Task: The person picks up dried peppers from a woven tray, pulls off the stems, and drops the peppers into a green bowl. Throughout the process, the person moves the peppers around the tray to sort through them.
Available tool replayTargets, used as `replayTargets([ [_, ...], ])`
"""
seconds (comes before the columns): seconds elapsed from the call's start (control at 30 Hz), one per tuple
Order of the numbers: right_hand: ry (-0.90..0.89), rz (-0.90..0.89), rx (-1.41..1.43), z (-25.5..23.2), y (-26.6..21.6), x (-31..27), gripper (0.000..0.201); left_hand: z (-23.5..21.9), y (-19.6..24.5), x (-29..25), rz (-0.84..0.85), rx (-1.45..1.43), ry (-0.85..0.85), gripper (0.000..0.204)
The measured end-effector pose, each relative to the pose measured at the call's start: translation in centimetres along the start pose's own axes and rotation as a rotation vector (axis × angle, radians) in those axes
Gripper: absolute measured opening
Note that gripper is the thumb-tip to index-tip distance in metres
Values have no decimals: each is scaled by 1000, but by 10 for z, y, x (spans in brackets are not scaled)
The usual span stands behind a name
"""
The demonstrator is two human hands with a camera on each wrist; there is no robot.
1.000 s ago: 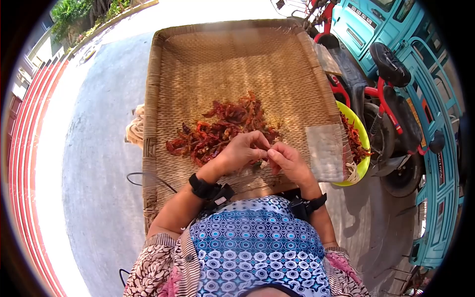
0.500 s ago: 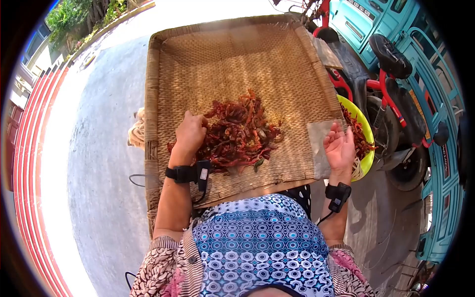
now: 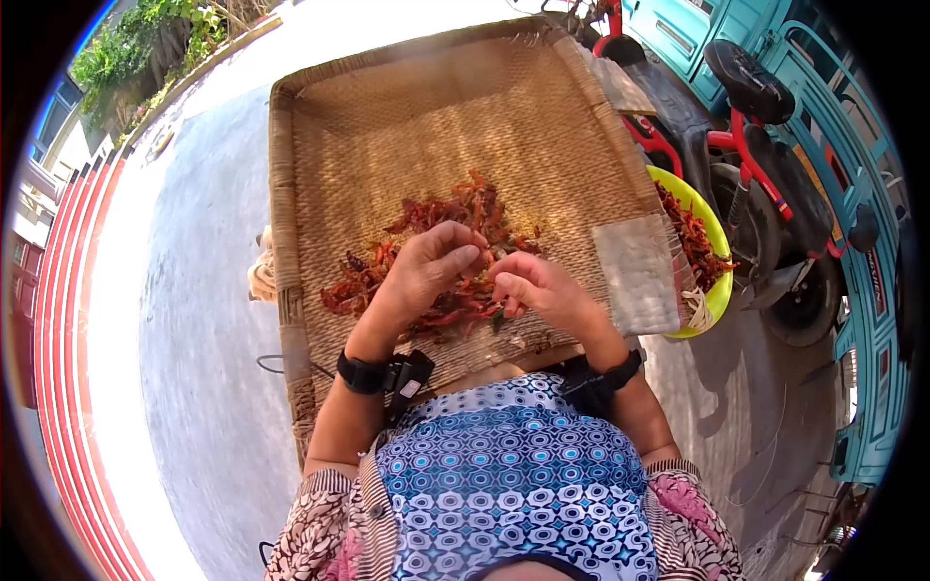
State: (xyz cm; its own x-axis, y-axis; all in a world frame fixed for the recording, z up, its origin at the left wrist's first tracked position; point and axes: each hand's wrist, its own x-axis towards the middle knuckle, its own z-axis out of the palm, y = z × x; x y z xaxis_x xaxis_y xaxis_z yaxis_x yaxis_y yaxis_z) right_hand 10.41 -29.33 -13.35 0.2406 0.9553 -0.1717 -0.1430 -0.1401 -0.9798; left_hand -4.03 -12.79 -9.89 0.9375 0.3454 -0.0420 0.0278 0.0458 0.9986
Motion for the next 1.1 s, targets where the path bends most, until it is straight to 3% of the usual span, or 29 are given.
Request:
replayTargets([
  [0.1,10,-17,-129,9,-2,-2,26,5,-2,1,-50,5,-40,16],
  [0.4,122,-49,-51,13,4,-2,20,11,-6,2,-144,-122,7,16],
  [0.5,121,-50,28,3,10,-6,19,8,-13,7,-194,18,21,17],
  [0.6,261,-22,183,-17,8,-14,19,9,-31,7,-65,285,80,20],
  [0.63,393,-56,259,-23,0,-21,20,6,-32,5,-142,356,48,22],
  [0.7,585,-145,426,-55,3,-29,21,4,-27,-1,16,695,5,19],
  [0.73,627,-222,557,-77,8,-36,24,4,-23,-4,97,864,-16,18],
  [0.87,731,-413,880,-105,-8,-55,31,11,-16,-11,23,1032,-131,17],
  [0.93,684,-354,782,-102,-1,-56,34,13,-22,-9,-30,1070,-139,16],
  [1.0,646,-250,632,-87,8,-51,33,13,-26,-6,95,1015,-49,14],
  [1.1,358,-88,291,-47,1,-42,27,14,-16,-2,189,947,-17,12],
])
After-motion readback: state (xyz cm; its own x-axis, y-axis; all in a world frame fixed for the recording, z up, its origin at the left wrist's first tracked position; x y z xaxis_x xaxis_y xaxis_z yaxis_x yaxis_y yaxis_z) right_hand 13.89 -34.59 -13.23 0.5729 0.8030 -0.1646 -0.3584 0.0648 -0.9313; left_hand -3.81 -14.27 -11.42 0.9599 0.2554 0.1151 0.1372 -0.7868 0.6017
